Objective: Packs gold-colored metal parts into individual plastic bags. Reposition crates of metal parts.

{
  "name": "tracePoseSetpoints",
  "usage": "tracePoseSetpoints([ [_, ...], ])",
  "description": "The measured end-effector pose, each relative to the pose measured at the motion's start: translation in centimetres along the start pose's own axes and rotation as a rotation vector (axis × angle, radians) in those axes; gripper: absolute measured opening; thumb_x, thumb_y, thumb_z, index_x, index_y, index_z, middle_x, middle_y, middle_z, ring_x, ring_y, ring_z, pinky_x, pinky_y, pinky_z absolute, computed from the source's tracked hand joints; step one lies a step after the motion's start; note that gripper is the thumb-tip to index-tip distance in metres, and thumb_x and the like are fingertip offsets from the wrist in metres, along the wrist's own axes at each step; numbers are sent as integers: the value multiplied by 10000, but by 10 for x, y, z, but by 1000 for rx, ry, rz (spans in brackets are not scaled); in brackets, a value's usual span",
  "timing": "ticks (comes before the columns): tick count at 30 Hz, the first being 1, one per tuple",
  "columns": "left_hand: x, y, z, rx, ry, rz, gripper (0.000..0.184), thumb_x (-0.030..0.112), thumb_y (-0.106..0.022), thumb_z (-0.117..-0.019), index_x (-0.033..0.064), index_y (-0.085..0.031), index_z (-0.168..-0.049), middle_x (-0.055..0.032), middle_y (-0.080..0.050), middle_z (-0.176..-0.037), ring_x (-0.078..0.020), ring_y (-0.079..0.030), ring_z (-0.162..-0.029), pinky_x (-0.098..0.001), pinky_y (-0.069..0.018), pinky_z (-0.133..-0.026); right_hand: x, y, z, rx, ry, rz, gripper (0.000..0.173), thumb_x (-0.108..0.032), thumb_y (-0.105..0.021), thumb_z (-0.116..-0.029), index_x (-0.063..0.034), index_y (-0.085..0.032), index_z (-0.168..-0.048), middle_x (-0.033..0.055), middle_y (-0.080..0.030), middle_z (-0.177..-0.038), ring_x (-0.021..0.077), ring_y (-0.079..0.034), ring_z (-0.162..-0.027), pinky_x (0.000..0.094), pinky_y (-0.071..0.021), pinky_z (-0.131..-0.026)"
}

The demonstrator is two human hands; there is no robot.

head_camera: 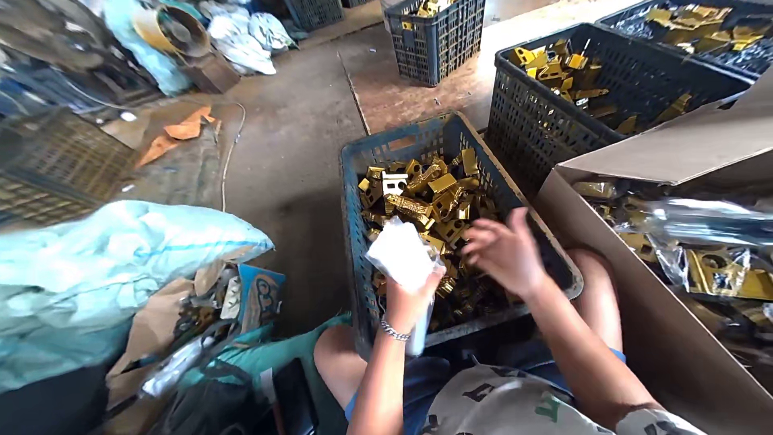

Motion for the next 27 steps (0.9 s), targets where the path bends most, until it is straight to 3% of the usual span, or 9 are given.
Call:
tracePoseSetpoints([
  [2, 4, -12, -1, -38, -177, -108, 478, 79, -868, -690, -106, -646, -1071, -87, -726, -988, -63, -689, -951, -247, -569, -907, 5, -47, 2, -181, -41, 360, 315, -184, -491, -1055, 57, -622, -1210, 70, -702, -1062, 110, -693, -912, 305, -597, -846],
  [4, 6, -15, 3, -143, -11, 98, 652, 42, -901, -669, -109, -568, -1210, -64, -712, -1059, -73, -688, -977, -251, -579, -914, 7, -54, 2, -212, -42, 454, 124, -100, -636, -980, 3, -683, -1030, -4, -697, -893, 46, -665, -788, 247, -581, -770],
  [7, 3, -12, 3, -189, 198, 251, 717, 51, -822, -776, -90, -472, -1385, -23, -712, -972, -48, -664, -757, -220, -581, -690, 22, -47, 8, -213, -172, 394, 181, -152, -509, -1066, -74, -582, -920, -74, -547, -654, 20, -529, -532, 196, -497, -549],
  [9, -9, -2, -2, -126, 192, 42, 569, 100, -769, -856, -85, -525, -1336, -41, -706, -998, -36, -668, -766, -212, -586, -709, 36, -42, 12, -140, -248, 332, 267, -208, -458, -1100, -96, -521, -865, -71, -475, -603, 36, -476, -475, 207, -474, -507],
  [14, -9, -5, -9, -183, 17, -92, 454, 59, -744, -841, -130, -581, -1220, -91, -707, -1062, -28, -682, -932, -208, -573, -878, 39, -46, 9, -240, -268, 158, 161, -82, -481, -1063, 6, -597, -1133, 38, -701, -988, 134, -714, -867, 327, -617, -841],
  [17, -7, 21, -18, 21, -156, -404, 342, 168, -742, -879, -111, -683, -1069, -129, -750, -921, -97, -731, -853, -282, -602, -828, 37, -38, 3, -232, -253, 385, 95, -37, -563, -1020, 1, -635, -1068, -22, -684, -847, 48, -657, -680, 224, -584, -676],
  [20, -17, 58, -24, 370, -194, -420, 452, 166, -710, -905, -166, -592, -1188, -176, -708, -936, -162, -709, -795, -344, -603, -777, 38, -26, -1, -92, -235, 474, 121, -105, -691, -960, -62, -594, -902, -53, -595, -664, 14, -525, -492, 175, -472, -497],
  [24, -25, 6, -4, -131, 269, 168, 571, 65, -838, -720, -61, -551, -1198, 21, -688, -838, -64, -680, -754, -258, -598, -753, 35, -51, -4, -318, -44, 661, 246, -112, -835, -773, -14, -609, -782, -23, -611, -729, -6, -547, -631, 178, -467, -598],
  [27, -33, 0, 3, -233, 277, 215, 526, -58, -825, -654, 0, -578, -1115, 69, -657, -766, -28, -647, -716, -210, -568, -727, 31, -74, -11, -699, -167, 1006, 336, -213, -885, -778, 19, -654, -855, 42, -616, -733, 68, -550, -622, 262, -470, -586],
])
Point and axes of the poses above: each hand's wrist, its own z-axis away from the middle knuckle, its own y-axis out of the back of the hand, x = y × z, the point moved 8 cm from there along -z, towards the middle knuckle
